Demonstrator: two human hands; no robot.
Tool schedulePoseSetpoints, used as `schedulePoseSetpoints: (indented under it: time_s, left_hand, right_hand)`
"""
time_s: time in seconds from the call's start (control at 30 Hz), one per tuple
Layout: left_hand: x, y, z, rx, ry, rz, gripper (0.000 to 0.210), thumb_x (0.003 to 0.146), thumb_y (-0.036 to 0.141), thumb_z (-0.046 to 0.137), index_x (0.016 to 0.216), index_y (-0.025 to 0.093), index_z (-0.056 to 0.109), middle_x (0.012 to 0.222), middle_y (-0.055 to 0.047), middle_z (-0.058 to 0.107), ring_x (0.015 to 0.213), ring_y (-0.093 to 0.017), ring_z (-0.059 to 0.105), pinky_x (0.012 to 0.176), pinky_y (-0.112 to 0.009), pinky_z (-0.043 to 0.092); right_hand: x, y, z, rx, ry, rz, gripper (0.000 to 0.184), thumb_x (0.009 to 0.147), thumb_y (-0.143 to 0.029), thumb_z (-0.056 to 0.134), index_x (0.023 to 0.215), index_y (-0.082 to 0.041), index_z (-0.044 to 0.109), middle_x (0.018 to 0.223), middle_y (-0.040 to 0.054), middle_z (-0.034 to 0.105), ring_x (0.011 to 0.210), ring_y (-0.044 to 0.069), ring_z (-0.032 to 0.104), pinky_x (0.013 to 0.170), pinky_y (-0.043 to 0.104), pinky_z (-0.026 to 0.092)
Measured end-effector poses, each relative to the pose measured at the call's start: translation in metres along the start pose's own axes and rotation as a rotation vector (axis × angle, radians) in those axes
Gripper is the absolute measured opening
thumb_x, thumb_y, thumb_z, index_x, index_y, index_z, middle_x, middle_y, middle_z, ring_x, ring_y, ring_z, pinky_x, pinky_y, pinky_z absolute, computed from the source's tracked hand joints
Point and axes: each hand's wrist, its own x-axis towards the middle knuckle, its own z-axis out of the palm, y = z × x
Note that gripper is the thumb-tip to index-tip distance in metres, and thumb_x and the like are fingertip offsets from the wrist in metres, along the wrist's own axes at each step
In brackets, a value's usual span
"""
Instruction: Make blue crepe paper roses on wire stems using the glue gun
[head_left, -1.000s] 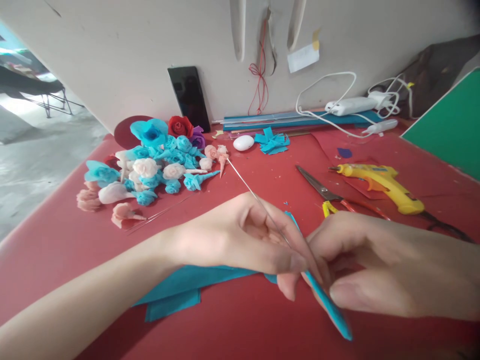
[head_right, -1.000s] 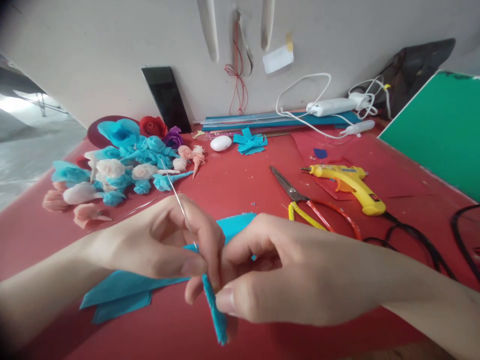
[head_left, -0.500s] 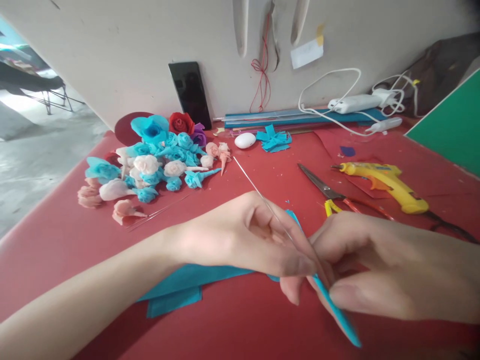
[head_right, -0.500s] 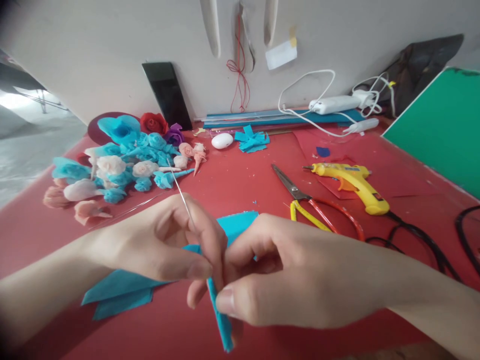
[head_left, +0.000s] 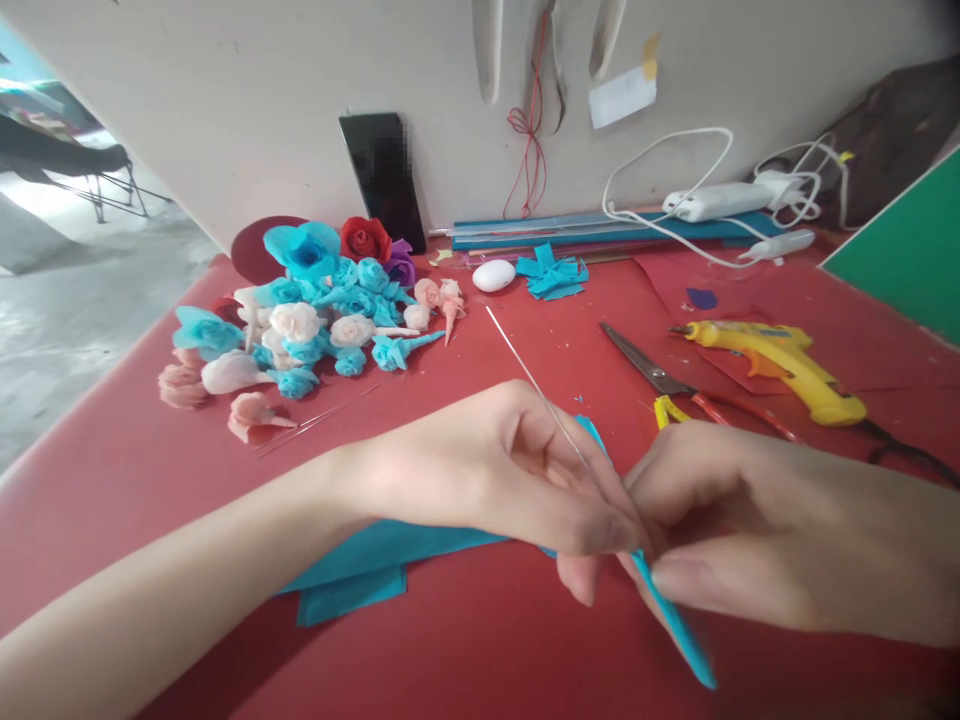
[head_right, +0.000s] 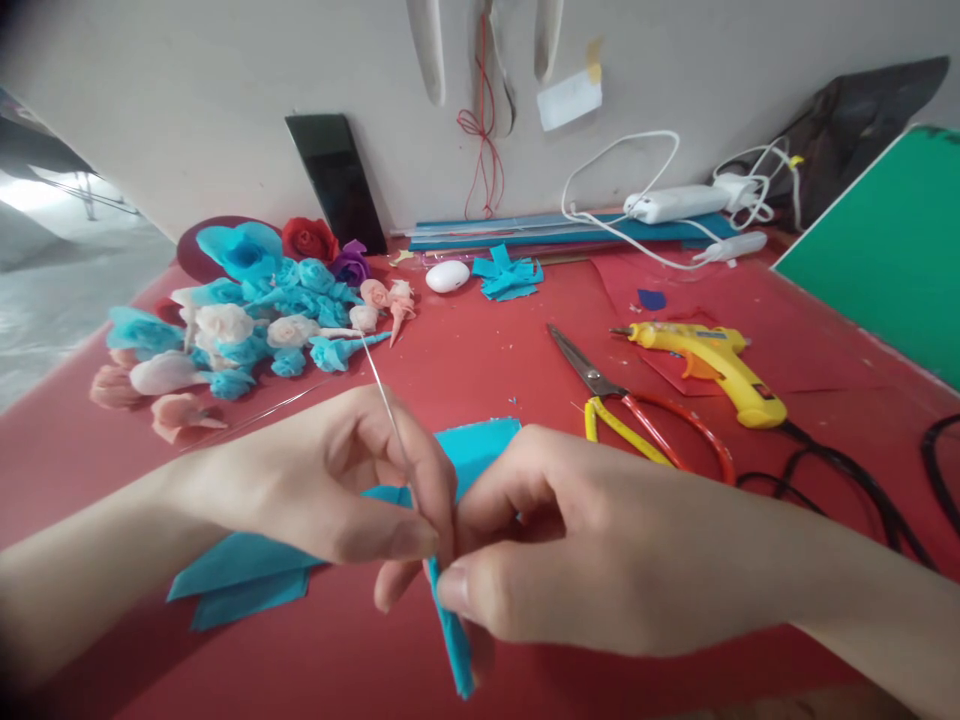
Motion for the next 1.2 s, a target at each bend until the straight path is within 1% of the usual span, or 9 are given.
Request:
schedulePoseSetpoints:
  time_s: [0.1,0.2,0.33,0.5,0.6,0.73,0.87,1.1,1.2]
  left_hand:
    - [0.0,0.0,0.0,0.013,0.008,-0.018,0.02,0.078,0.001,0.058,0.073,0.015,0.071,0.051,0.007,0.067,0.056,-0.005,0.062,0.068,-0.012,0.05]
    - [0.001,-0.001,0.0,-0.006,0.02,-0.015,0.019,0.079,0.003,0.058,0.072,0.015,0.071,0.048,0.007,0.063,0.053,-0.003,0.058,0.062,-0.009,0.049]
    - [0.002,-0.002,-0.004,-0.054,0.077,0.058,0.018,0.08,0.007,0.058,0.074,0.016,0.072,0.051,0.006,0.063,0.054,-0.005,0.059,0.059,-0.011,0.049]
    - [0.005,-0.004,-0.01,-0.052,0.161,0.174,0.016,0.081,0.014,0.06,0.074,0.015,0.074,0.065,0.001,0.07,0.06,-0.007,0.061,0.065,-0.017,0.051]
    - [0.007,-0.007,-0.01,-0.054,0.159,0.199,0.016,0.082,0.019,0.061,0.076,0.014,0.074,0.066,-0.001,0.07,0.06,-0.008,0.06,0.062,-0.018,0.05]
    - [0.008,-0.01,-0.007,-0.031,0.132,0.139,0.016,0.081,0.024,0.063,0.08,0.014,0.075,0.066,-0.003,0.07,0.06,-0.01,0.061,0.061,-0.02,0.049]
    - [0.009,-0.011,-0.003,-0.039,0.14,0.138,0.014,0.08,0.023,0.063,0.082,0.015,0.075,0.066,-0.003,0.07,0.061,-0.01,0.061,0.061,-0.02,0.049]
    - [0.007,-0.008,0.001,0.033,0.203,0.148,0.014,0.081,0.022,0.063,0.085,0.017,0.076,0.072,-0.004,0.073,0.066,-0.011,0.063,0.062,-0.019,0.049]
    - [0.007,-0.011,0.002,0.009,0.193,0.129,0.015,0.081,0.023,0.063,0.086,0.017,0.075,0.07,-0.003,0.072,0.063,-0.01,0.062,0.063,-0.019,0.049]
  right_hand:
    - [0.002,0.0,0.001,0.029,0.004,-0.034,0.025,0.087,-0.027,0.048,0.1,-0.035,0.069,0.076,-0.0035,0.065,0.069,0.011,0.056,0.049,0.018,0.037]
    - [0.004,-0.001,-0.001,0.02,0.12,-0.06,0.026,0.088,-0.035,0.048,0.084,-0.025,0.072,0.073,0.0007,0.063,0.063,0.011,0.054,0.046,0.019,0.036]
    - [0.006,0.0,-0.013,0.022,0.285,-0.071,0.042,0.089,-0.038,0.044,0.057,-0.018,0.062,0.049,-0.0015,0.041,0.046,0.007,0.037,0.041,0.019,0.03]
    - [0.01,0.008,-0.041,0.032,0.757,-0.092,0.03,0.085,-0.037,0.053,0.062,-0.017,0.056,0.051,-0.0046,0.036,0.045,0.004,0.031,0.041,0.018,0.023]
    - [0.01,0.008,-0.049,0.064,0.902,-0.139,0.033,0.082,-0.044,0.058,0.064,-0.016,0.055,0.054,-0.0046,0.04,0.048,0.004,0.034,0.042,0.017,0.026]
    - [0.01,-0.001,-0.036,0.06,0.741,-0.217,0.017,0.081,-0.037,0.061,0.083,-0.02,0.065,0.078,-0.0028,0.062,0.068,0.006,0.054,0.057,0.014,0.04]
    - [0.013,-0.007,-0.019,0.135,0.54,-0.244,0.016,0.086,-0.031,0.055,0.081,-0.019,0.065,0.081,-0.0029,0.065,0.078,0.008,0.06,0.069,0.015,0.046]
    - [0.008,-0.012,-0.019,0.075,0.737,-0.275,0.017,0.085,-0.033,0.058,0.076,-0.019,0.065,0.077,-0.0029,0.065,0.075,0.008,0.06,0.065,0.013,0.047]
    - [0.009,-0.011,-0.017,0.064,0.693,-0.276,0.018,0.086,-0.034,0.056,0.078,-0.02,0.064,0.078,-0.0038,0.065,0.075,0.007,0.06,0.064,0.012,0.046]
